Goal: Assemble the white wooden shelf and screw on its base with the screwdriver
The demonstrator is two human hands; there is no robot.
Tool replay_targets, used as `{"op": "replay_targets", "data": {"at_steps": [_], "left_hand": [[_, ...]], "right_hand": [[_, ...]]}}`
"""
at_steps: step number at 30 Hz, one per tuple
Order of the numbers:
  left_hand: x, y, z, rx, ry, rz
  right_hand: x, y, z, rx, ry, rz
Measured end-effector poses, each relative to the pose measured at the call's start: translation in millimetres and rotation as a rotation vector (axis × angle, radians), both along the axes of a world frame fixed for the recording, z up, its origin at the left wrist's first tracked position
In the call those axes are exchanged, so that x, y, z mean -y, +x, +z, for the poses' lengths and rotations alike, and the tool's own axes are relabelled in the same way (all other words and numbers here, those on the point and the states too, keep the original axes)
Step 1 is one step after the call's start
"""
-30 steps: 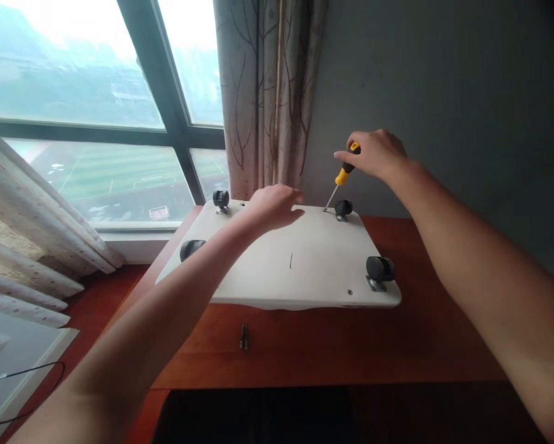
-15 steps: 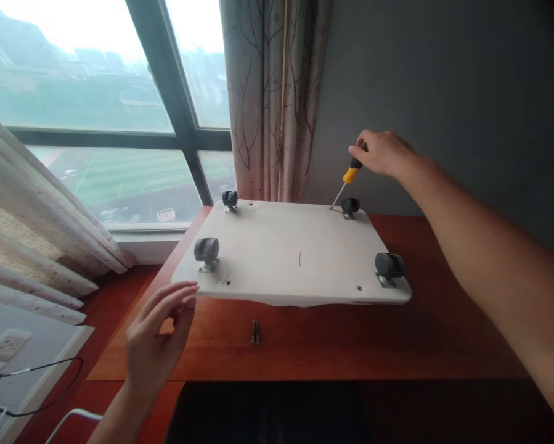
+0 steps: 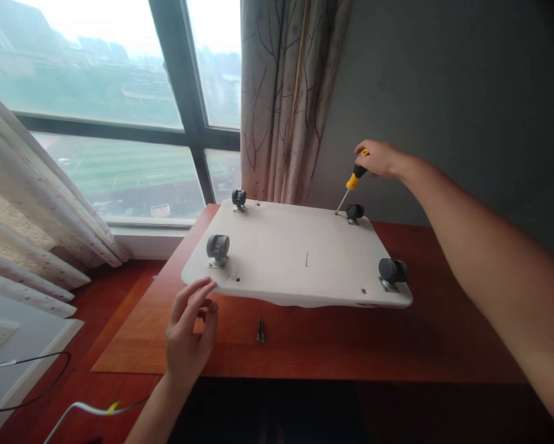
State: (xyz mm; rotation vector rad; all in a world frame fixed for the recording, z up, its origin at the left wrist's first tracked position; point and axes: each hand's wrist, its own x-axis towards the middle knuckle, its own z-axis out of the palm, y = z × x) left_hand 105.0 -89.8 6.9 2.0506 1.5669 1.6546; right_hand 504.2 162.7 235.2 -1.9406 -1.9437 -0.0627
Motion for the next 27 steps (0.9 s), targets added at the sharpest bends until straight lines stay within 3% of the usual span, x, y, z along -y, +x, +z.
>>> {"op": "replay_targets", "data": {"at_steps": [3,7,14,19,27], "left_hand": [[1,-1,-0.2,-0.003,-0.003,-0.002],[1,-1,-0.5,0.000,-0.008,0.003],[1,-1,-0.3,-0.002,-0.010,0.012],[1,-1,0.1,-0.012,-0.007,0.021],[1,-2,-1.3,-0.021,-0.023,0.016]], "right_hand": [[-4,1,-1.6,-0.001,0.031,0.047],[-5,-1,-5.7,0.144,0.162,-0.091],[-8,1,1.8,-0.007,-0.014,-0.019],[-2,14,-6.9,0.095,0.141,-0.193],[4,22,-10.0,-0.010,0.060,-0.013]]}}
